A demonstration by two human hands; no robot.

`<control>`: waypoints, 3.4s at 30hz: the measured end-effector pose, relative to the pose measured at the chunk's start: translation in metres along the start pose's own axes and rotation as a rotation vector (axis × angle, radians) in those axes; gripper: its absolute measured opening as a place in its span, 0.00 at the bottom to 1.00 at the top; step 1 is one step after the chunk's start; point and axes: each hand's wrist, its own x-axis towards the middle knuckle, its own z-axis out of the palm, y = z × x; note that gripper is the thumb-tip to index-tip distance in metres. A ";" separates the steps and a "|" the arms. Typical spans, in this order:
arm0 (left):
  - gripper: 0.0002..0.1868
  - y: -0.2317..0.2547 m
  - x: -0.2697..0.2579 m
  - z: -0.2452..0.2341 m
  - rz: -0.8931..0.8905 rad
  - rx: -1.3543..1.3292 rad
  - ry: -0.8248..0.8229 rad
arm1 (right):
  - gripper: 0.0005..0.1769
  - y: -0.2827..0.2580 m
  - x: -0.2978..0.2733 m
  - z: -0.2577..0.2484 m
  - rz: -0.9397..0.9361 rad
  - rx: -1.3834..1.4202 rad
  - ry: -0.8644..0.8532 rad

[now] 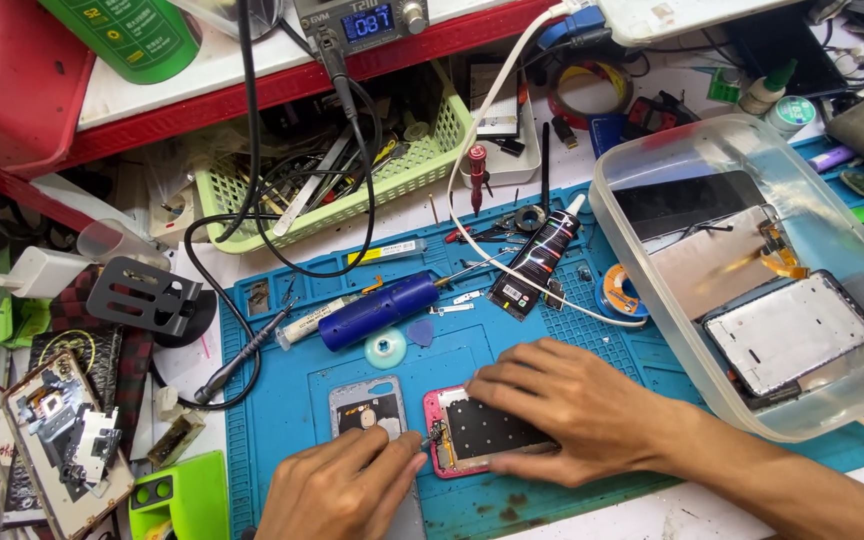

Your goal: The person works on a disassembled pink smartphone placed on a blue cutting mat. Using a small metal tool, they carefully pry and lift a black internal component from the phone's frame. The workspace is cluttered with various tools, including a soldering iron and glue, and other electronic parts.

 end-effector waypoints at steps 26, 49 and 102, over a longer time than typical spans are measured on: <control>0.12 0.009 0.002 -0.010 -0.048 0.069 -0.525 | 0.28 0.002 -0.010 0.008 -0.093 -0.035 -0.061; 0.03 0.040 0.047 -0.006 0.054 0.220 -0.773 | 0.24 0.001 -0.013 0.011 -0.102 0.013 -0.054; 0.15 0.058 0.052 -0.021 -0.165 0.252 -0.805 | 0.25 0.000 -0.017 0.016 -0.097 0.018 -0.073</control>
